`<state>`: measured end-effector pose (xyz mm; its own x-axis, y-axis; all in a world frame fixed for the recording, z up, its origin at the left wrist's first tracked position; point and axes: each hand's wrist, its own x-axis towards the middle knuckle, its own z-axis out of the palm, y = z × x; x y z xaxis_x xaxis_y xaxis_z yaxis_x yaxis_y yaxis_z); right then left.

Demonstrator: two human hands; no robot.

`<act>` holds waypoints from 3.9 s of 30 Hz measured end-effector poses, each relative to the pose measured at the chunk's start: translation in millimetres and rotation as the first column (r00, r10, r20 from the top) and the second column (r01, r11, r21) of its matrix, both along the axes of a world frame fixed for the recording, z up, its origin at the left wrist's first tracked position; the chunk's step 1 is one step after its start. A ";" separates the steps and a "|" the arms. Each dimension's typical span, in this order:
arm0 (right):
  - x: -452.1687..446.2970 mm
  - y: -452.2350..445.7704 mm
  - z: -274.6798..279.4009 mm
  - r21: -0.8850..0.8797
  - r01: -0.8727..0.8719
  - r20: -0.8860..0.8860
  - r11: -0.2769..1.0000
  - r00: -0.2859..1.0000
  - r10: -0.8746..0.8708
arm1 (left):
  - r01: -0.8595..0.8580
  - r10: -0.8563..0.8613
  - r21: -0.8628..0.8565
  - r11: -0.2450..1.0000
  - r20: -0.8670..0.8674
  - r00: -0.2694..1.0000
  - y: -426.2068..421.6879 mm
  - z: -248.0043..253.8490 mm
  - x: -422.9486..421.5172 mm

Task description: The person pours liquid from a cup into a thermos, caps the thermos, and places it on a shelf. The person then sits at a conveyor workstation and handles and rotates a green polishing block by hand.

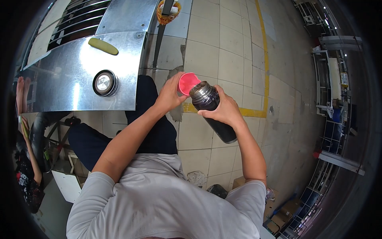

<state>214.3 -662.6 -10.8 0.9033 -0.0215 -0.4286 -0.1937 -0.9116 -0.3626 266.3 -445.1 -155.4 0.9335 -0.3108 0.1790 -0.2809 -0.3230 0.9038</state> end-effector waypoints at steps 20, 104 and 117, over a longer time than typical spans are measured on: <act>4.6 -8.8 7.8 -0.034 0.024 -0.042 0.999 0.999 -0.025 | 0.022 -0.024 -0.018 1.000 -0.098 0.995 -9.7 6.5 0.4; 3.7 -33.6 39.3 -0.057 0.114 -0.029 0.992 0.993 -0.116 | 0.119 -0.112 0.039 0.992 -0.159 0.981 -35.9 39.0 20.1; -7.5 -17.0 4.5 0.386 0.242 0.310 0.890 0.875 -0.373 | 0.035 -0.036 -0.016 0.999 -0.059 0.998 -29.6 49.4 56.7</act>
<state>206.8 -679.6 -6.3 0.9647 -0.2433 -0.1005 -0.2381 -0.6438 -0.7272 323.0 -474.6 -106.0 0.9310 -0.3417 0.1285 -0.2375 -0.2997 0.9240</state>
